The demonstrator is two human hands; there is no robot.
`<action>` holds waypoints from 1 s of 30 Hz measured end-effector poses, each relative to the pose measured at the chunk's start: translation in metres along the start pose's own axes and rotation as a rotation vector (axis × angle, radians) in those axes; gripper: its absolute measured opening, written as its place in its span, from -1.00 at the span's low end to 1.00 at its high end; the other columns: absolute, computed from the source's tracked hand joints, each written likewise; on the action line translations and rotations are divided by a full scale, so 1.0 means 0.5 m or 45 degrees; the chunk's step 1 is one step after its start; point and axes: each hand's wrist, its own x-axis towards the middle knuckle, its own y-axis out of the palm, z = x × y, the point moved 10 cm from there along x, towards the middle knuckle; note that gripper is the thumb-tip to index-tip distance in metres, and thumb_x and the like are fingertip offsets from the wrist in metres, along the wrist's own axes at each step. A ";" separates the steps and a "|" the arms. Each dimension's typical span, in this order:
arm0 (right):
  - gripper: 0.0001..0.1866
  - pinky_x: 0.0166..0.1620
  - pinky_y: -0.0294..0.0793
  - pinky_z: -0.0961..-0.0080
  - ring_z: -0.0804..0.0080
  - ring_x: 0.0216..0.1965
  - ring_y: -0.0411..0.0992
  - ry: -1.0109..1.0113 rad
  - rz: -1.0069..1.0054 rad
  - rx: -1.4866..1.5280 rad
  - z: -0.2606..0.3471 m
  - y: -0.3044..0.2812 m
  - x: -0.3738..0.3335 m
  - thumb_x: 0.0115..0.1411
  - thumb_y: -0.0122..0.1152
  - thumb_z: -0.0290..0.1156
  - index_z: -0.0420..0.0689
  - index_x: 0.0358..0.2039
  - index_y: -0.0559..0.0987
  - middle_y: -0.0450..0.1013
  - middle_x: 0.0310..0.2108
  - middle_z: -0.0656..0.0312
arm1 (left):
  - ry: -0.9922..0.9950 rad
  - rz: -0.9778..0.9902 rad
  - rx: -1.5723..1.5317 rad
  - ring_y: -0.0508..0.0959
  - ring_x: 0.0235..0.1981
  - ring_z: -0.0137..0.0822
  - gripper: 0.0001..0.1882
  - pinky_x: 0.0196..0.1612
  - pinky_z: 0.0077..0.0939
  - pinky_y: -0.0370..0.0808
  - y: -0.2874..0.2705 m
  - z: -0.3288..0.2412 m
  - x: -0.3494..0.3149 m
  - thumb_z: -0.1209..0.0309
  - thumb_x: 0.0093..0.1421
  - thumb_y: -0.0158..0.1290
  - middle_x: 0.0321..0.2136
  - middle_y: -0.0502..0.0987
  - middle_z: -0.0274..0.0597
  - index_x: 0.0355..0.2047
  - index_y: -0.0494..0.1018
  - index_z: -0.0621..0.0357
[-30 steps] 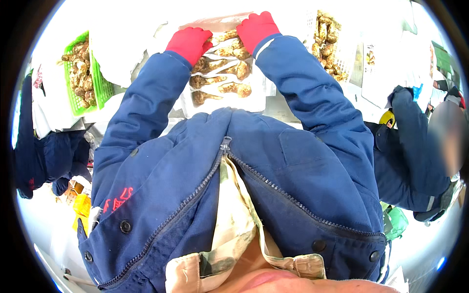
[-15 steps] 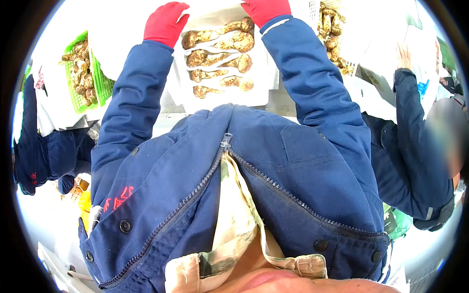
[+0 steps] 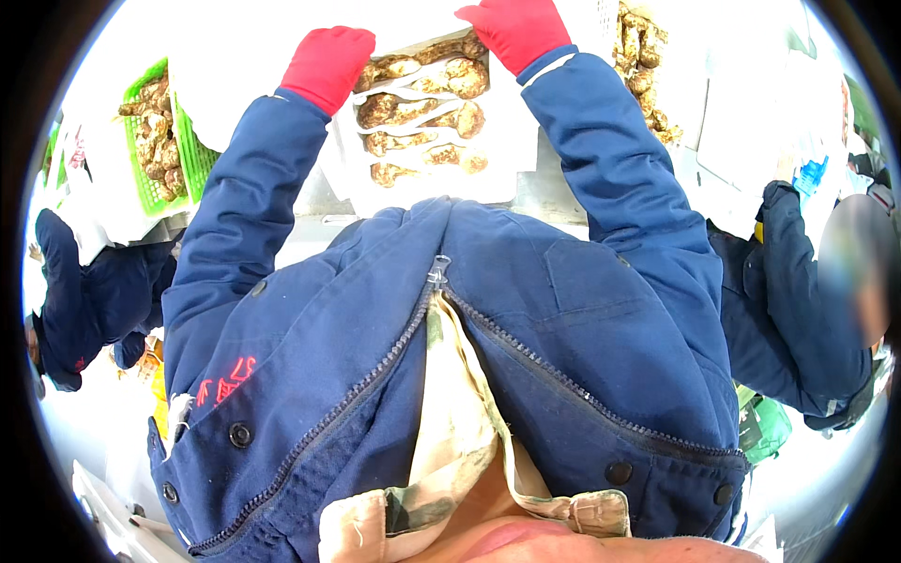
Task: The person sorts mushrooms from a green basket onto a white tray and then covers the tray with a sheet of white paper before setting it aside.
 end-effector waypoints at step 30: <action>-0.80 -0.15 0.46 0.24 0.21 -0.18 0.53 0.601 0.737 0.433 0.032 0.224 -0.006 0.10 0.16 -0.23 0.03 -0.30 0.64 0.58 -0.27 0.23 | -0.450 0.175 -0.186 0.54 -0.22 -0.15 -0.40 -0.19 -0.23 0.46 0.002 -0.032 0.079 0.49 0.03 0.05 -0.35 0.55 -0.13 0.14 0.36 -0.15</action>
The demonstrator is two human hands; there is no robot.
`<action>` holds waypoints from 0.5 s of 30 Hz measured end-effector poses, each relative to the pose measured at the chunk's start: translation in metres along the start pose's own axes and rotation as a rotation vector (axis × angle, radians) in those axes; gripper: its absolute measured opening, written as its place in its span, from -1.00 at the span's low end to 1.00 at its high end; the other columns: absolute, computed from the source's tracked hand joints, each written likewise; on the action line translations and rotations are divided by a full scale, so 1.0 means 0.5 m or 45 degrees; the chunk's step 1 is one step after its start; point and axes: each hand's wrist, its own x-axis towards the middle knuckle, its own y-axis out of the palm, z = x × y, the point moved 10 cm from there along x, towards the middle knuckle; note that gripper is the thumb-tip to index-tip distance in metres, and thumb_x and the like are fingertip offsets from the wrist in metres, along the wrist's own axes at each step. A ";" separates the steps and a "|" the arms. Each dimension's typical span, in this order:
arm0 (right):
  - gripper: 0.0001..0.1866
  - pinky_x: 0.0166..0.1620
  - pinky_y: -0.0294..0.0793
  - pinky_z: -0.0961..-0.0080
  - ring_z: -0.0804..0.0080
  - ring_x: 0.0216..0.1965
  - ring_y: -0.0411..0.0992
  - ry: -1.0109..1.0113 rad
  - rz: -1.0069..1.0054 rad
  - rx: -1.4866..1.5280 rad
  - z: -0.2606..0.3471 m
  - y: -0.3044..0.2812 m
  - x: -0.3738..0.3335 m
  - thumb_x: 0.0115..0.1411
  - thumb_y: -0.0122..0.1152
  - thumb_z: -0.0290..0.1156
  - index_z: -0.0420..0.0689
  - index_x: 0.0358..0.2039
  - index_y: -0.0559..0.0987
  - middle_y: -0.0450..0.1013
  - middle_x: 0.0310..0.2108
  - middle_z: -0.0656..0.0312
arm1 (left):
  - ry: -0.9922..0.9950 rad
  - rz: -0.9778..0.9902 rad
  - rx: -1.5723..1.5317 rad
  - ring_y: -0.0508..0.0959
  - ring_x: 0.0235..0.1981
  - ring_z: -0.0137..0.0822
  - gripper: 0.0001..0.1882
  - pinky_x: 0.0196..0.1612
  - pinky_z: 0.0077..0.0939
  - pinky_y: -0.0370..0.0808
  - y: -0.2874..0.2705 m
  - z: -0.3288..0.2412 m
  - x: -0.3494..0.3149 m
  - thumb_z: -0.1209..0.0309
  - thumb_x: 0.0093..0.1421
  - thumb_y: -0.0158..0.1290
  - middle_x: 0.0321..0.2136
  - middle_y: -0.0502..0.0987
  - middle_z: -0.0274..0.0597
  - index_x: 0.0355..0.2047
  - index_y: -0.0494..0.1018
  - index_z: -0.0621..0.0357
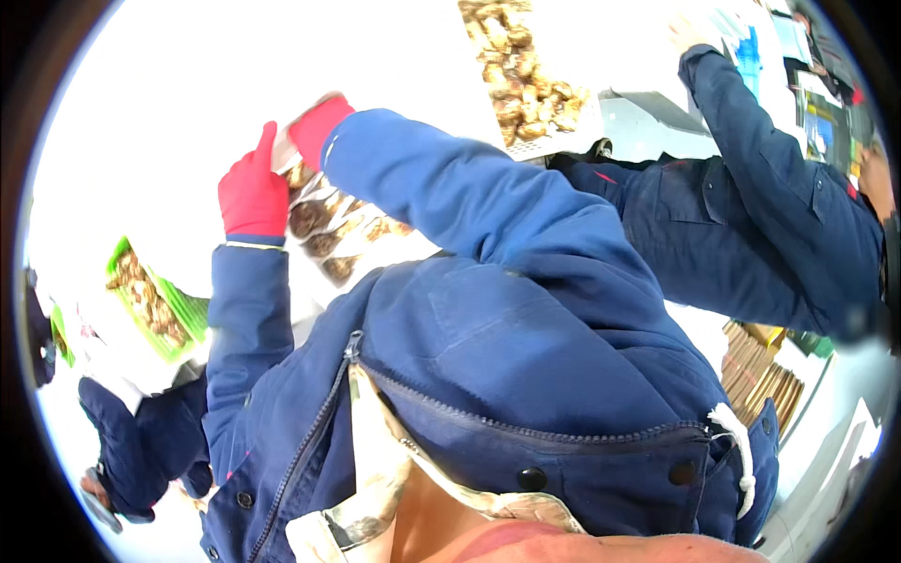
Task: The person sorts mushrooms from a green basket onto a white tray and then covers the tray with a sheet of white paper before setting it aside.
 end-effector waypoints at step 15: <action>-0.74 -0.16 0.52 0.36 0.16 -0.31 0.54 0.793 -0.914 0.406 -0.714 -0.156 -0.543 0.14 0.22 -0.14 0.01 -0.23 0.64 0.58 -0.32 0.15 | -0.040 -0.191 -0.317 0.53 -0.20 -0.14 -0.72 -0.08 -0.36 0.43 0.026 0.120 0.023 0.31 0.30 -0.03 -0.23 0.56 -0.13 0.00 0.49 -0.04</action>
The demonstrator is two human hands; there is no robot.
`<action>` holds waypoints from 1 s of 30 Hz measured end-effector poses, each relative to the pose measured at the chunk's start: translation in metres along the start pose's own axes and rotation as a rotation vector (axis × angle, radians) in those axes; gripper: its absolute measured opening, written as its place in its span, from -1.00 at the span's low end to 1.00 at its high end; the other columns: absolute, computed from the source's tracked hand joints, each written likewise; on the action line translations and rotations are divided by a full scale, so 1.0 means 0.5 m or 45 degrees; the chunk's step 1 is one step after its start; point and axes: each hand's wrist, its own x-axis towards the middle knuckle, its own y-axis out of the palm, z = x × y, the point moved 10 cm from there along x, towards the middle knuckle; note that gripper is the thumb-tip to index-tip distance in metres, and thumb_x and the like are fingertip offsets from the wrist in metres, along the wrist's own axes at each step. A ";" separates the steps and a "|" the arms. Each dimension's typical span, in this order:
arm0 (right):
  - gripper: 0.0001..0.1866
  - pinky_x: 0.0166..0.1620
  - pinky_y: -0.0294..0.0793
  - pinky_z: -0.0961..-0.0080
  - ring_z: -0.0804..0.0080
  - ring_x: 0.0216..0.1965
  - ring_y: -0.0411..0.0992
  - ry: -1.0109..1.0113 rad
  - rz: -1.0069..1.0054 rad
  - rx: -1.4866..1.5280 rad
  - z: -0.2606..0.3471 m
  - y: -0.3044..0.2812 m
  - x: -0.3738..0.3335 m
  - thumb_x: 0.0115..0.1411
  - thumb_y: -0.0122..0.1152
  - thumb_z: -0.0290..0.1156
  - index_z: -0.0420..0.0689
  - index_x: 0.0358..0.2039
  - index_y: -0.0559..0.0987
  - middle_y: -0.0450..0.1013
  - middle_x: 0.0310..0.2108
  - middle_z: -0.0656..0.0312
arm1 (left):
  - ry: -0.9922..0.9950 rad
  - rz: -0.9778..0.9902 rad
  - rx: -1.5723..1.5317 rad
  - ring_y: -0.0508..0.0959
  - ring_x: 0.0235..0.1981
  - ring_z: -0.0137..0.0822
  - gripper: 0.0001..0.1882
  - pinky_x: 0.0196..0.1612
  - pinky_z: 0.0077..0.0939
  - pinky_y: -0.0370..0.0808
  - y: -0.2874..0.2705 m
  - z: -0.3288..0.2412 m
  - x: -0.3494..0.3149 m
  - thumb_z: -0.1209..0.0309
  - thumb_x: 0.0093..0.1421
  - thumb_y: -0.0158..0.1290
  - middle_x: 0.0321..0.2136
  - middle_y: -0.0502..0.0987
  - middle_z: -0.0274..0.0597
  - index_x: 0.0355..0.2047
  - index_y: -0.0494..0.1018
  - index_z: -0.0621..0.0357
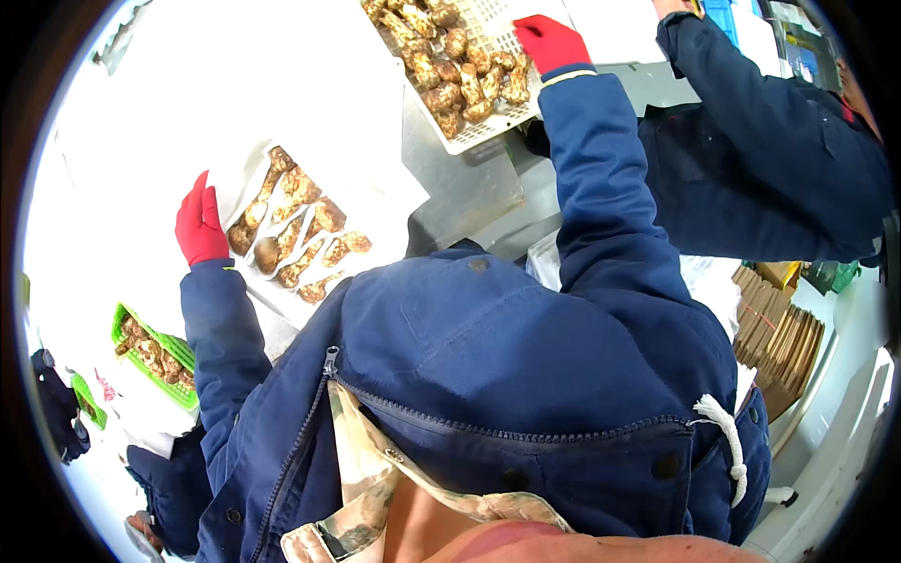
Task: The person sorts mushrooms from a green basket onto a white tray and then covers the tray with a sheet of white paper before setting it aside.
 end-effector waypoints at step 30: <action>-0.55 -0.03 0.45 0.41 0.25 -0.06 0.49 -0.457 1.197 0.620 0.527 0.113 -0.242 0.04 0.34 -0.30 -0.05 -0.02 0.50 0.52 -0.14 0.10 | -0.083 -0.033 -0.003 0.54 -0.16 -0.13 -0.72 -0.06 -0.34 0.43 -0.002 0.033 -0.004 0.24 0.28 -0.01 -0.22 0.57 -0.12 -0.06 0.53 -0.01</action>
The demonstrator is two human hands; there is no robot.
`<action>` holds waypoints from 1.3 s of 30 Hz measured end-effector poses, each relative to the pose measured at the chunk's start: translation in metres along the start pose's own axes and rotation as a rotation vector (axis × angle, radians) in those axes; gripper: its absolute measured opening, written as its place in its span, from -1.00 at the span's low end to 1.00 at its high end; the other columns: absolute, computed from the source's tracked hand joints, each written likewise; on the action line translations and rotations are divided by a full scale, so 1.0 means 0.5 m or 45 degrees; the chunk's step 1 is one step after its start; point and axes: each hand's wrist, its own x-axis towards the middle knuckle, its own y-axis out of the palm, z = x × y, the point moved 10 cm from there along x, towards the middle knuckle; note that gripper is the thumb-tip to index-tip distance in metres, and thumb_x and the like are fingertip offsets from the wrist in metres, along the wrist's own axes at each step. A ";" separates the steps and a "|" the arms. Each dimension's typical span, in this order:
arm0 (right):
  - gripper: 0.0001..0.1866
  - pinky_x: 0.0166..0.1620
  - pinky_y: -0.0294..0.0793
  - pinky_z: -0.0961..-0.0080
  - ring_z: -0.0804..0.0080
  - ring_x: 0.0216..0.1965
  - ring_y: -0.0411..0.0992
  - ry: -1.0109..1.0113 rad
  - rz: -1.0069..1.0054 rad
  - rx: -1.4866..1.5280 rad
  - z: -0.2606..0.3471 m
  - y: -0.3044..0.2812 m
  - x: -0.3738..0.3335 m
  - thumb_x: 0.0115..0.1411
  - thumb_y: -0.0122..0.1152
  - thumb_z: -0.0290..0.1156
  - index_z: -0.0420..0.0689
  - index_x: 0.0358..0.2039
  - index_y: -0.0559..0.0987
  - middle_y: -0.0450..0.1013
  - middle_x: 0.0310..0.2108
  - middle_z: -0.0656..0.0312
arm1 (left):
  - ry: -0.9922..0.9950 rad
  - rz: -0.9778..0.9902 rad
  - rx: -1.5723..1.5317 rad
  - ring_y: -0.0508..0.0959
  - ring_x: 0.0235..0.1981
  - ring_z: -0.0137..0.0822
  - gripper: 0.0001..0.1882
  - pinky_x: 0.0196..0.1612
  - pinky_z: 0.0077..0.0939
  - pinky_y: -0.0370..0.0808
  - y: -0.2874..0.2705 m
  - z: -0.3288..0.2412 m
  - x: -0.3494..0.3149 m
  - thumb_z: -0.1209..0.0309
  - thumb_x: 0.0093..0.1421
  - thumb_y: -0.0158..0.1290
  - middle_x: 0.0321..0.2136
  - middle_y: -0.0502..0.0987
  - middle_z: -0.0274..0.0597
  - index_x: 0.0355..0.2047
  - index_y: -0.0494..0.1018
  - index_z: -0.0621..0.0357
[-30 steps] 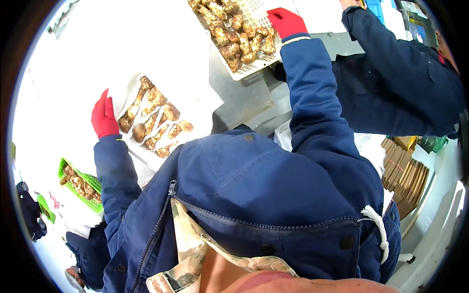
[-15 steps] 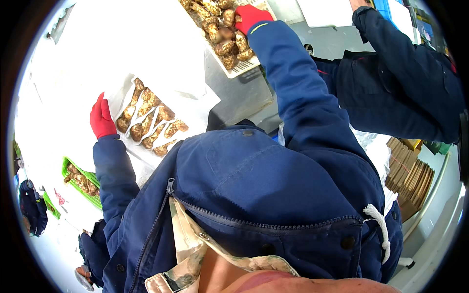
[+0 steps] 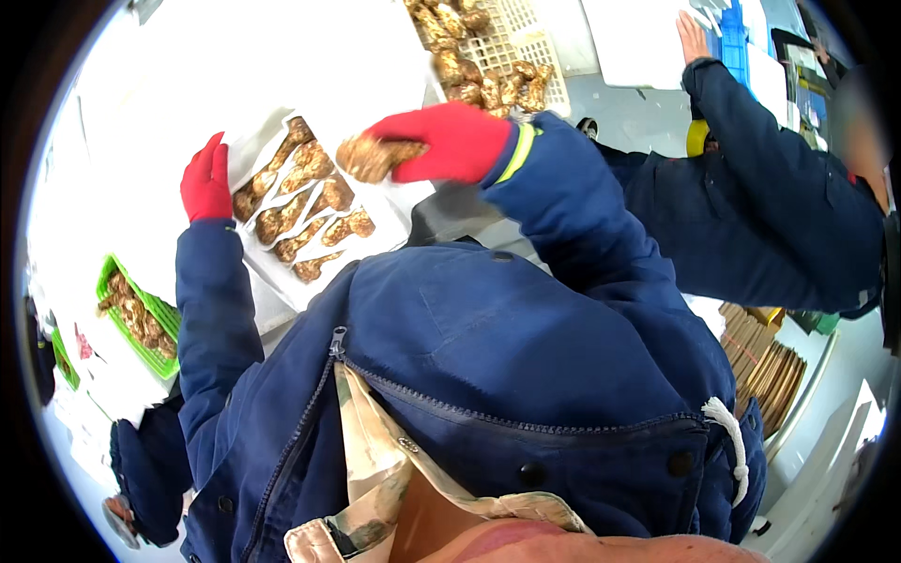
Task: The person sorts mushrooms from a green basket onto a white tray and then covers the tray with a sheet of white paper before setting it aside.
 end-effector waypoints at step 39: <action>-0.76 -0.10 0.46 0.32 0.20 -0.16 0.45 -0.315 -0.259 -1.216 -0.004 0.252 0.370 0.16 0.14 -0.32 0.02 -0.13 0.57 0.47 -0.24 0.19 | 0.304 -0.159 -0.077 0.45 0.00 -0.09 -0.53 0.04 -0.27 0.44 -0.041 -0.024 -0.033 0.35 0.03 0.23 -0.03 0.49 -0.19 0.00 0.47 -0.16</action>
